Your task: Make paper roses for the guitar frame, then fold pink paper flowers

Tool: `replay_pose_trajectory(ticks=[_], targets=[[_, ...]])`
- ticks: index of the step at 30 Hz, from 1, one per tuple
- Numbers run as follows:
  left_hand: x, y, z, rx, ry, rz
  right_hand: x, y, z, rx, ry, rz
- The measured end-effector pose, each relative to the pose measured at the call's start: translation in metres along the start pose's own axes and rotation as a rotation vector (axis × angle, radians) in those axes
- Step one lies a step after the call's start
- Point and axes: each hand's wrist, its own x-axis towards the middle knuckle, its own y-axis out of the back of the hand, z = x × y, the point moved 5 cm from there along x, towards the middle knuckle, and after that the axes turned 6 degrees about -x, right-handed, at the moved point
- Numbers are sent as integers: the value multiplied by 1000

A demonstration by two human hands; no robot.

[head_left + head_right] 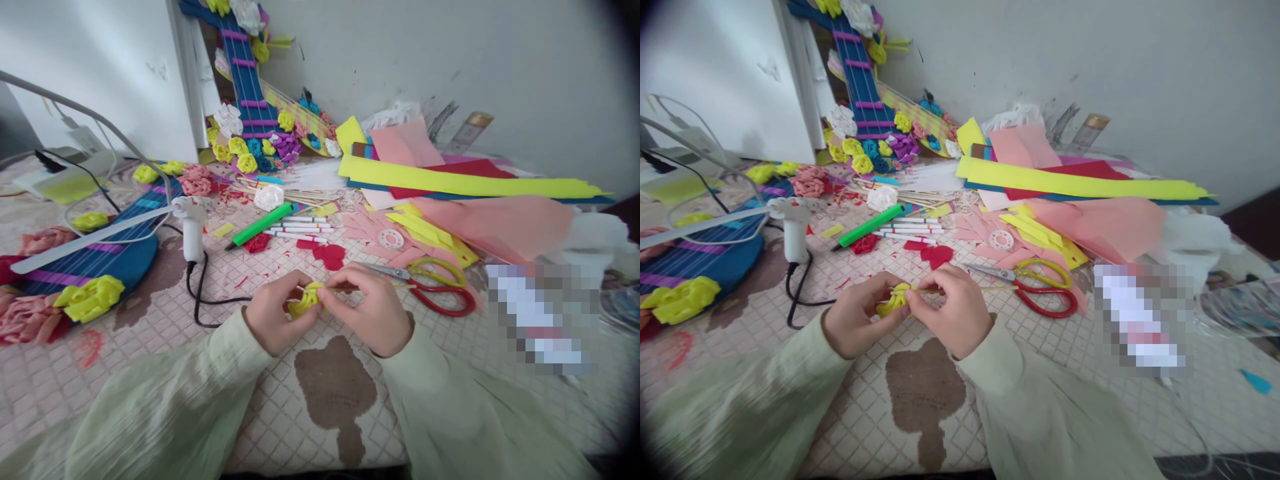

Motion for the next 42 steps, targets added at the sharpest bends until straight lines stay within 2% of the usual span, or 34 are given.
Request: replay_pose_trajectory(ticks=[8, 14, 23, 27, 35, 42], targets=[[0, 0, -3, -135, 4, -20, 2, 1, 0, 30, 10, 4], [-1, 2, -2, -31, -30, -5, 1, 0, -2, 11, 33, -43], [0, 3, 0, 2, -24, 13, -1, 0, -5, -52, 91, -1], [2, 4, -1, 49, -38, 16, 0, 1, -7, -32, 119, -30], [-2, 3, 3, 133, -176, 12, -1, 2, -6, -23, 86, -33], [-3, 0, 4, 144, -159, 27, -1, 2, -7, -31, 84, 3]])
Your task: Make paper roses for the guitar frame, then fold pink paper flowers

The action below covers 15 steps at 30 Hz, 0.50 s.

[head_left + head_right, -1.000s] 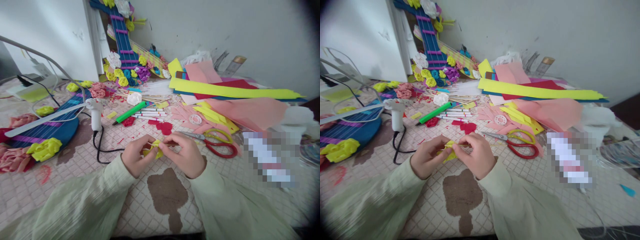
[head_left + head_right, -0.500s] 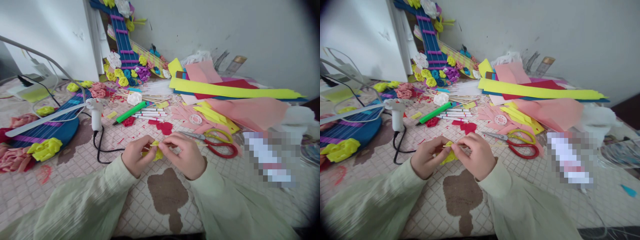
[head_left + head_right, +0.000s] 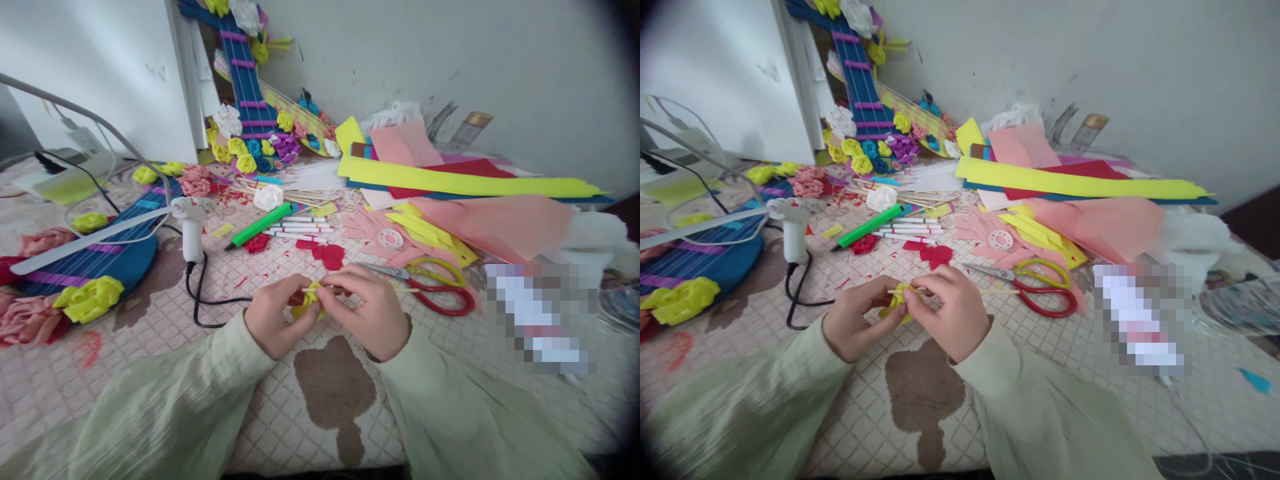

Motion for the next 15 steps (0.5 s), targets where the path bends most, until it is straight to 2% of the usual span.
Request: replay_pose_trajectory(ticks=[7, 15], targets=[[2, 2, 2, -62, 60, -21, 0, 1, 2, 59, -61, 34], [2, 4, 3, -58, -22, -38, 0, 0, 7, 196, -163, -50]])
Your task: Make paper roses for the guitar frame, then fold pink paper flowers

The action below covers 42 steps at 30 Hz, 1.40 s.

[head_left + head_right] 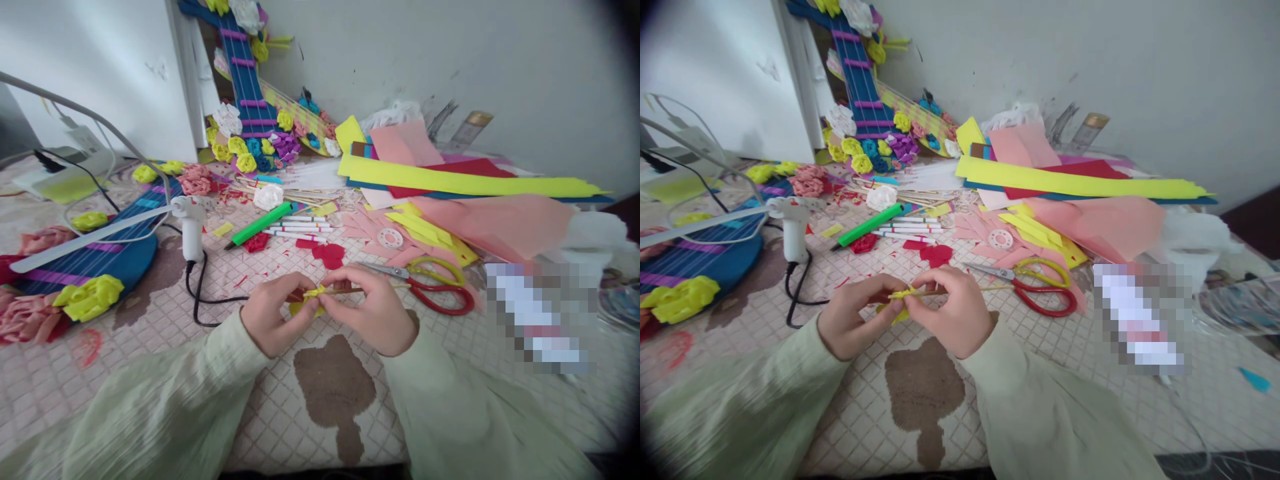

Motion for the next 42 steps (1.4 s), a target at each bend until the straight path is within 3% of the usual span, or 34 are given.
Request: replay_pose_trajectory(ticks=[5, 11, 21, 26, 30, 33, 37, 42], targets=[[0, 0, -1, 0, -2, 21, 1, -1, 3, 21, -37, -33], [2, 4, 3, -11, -9, 85, -2, -5, -1, -51, 41, -17], [-1, 8, 1, -96, 113, 179, -4, -4, -5, -62, 47, -11], [0, 6, 2, -134, 93, 105, -4, -7, -5, -93, 54, -33], [3, 10, 6, -94, 25, 156, -5, -8, -5, -92, 57, -34], [4, 12, 2, -140, 72, 204, -5, -7, -4, -105, 55, -29], [5, 9, -7, -223, 182, 180, -5, -5, -4, -106, 58, -17], [4, 7, -5, -255, 158, 129, -4, -5, -5, -118, 63, -18]])
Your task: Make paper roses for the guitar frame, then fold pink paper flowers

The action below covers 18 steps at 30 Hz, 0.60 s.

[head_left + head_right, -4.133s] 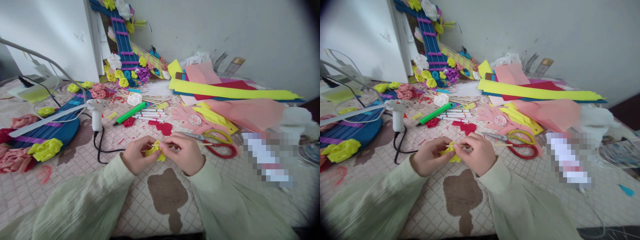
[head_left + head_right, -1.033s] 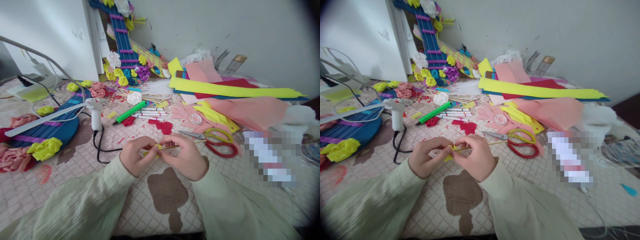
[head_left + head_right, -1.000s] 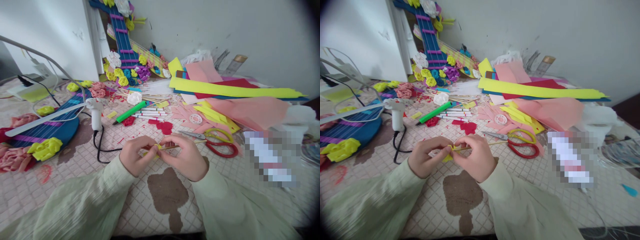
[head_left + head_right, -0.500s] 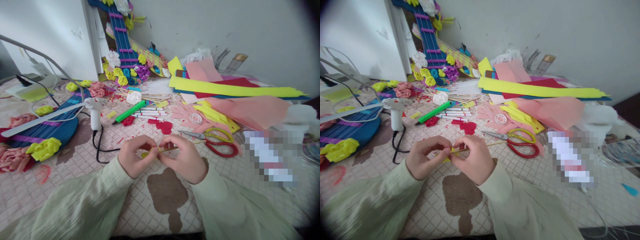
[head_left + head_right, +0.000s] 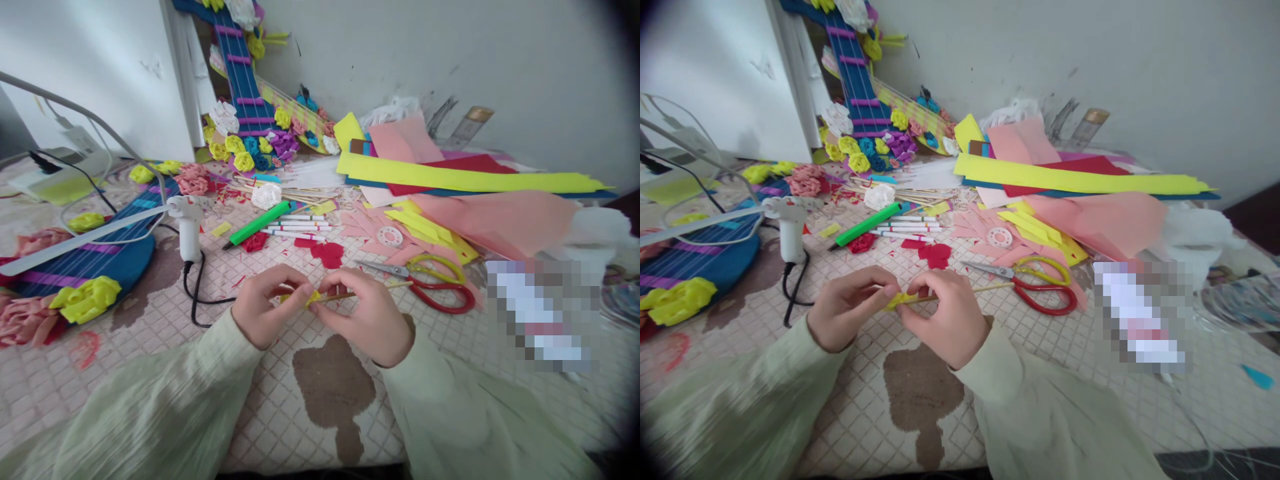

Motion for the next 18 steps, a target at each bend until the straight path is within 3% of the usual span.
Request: replay_pose_trajectory(ticks=[12, 18], targets=[[4, -4, -2, -79, 67, -110, 0, -1, 0, -9, 10, 10], [6, -6, -6, -154, 145, -102, 0, 0, 0, 17, 8, 15]])
